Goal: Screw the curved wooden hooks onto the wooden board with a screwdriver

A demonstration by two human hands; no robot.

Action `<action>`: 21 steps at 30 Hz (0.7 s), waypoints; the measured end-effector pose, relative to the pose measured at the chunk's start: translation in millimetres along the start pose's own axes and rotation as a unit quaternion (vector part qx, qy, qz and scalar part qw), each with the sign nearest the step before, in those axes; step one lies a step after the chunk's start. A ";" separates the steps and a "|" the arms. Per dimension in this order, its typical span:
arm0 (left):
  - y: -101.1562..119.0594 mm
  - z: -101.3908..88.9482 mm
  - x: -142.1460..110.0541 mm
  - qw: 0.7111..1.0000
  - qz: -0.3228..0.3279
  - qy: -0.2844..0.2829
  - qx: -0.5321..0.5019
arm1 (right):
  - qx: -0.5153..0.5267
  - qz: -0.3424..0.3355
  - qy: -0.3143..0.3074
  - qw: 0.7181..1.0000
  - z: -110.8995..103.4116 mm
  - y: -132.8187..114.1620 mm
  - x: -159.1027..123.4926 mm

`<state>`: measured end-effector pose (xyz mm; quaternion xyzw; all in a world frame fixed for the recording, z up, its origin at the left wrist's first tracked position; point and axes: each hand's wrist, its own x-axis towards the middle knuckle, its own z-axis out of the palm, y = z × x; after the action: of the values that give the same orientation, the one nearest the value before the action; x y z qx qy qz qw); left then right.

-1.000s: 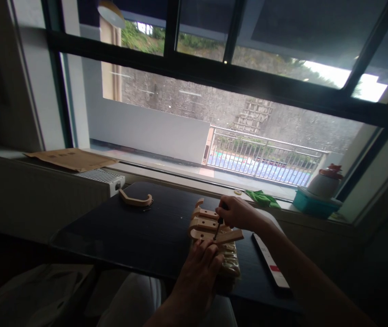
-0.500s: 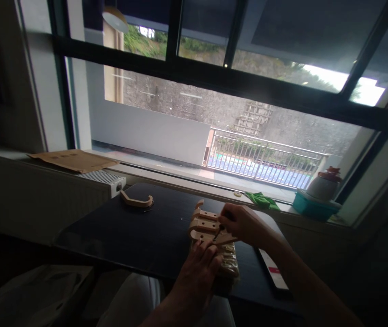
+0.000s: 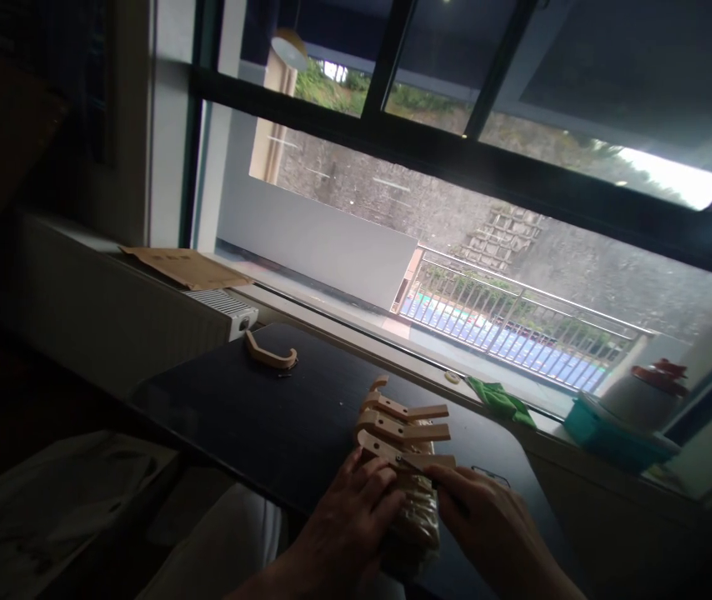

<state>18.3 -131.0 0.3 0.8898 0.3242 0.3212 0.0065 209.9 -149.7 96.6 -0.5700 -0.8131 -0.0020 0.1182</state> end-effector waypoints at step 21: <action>5.0 6.8 -4.0 0.999 -0.045 0.026 -0.011 | 0.004 -0.085 0.004 0.996 32.4 47.6 8.9</action>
<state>22.8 -136.0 -6.2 0.8654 0.3609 0.3471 0.0220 245.0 -120.3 60.6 -0.4986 -0.8580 -0.0109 0.1228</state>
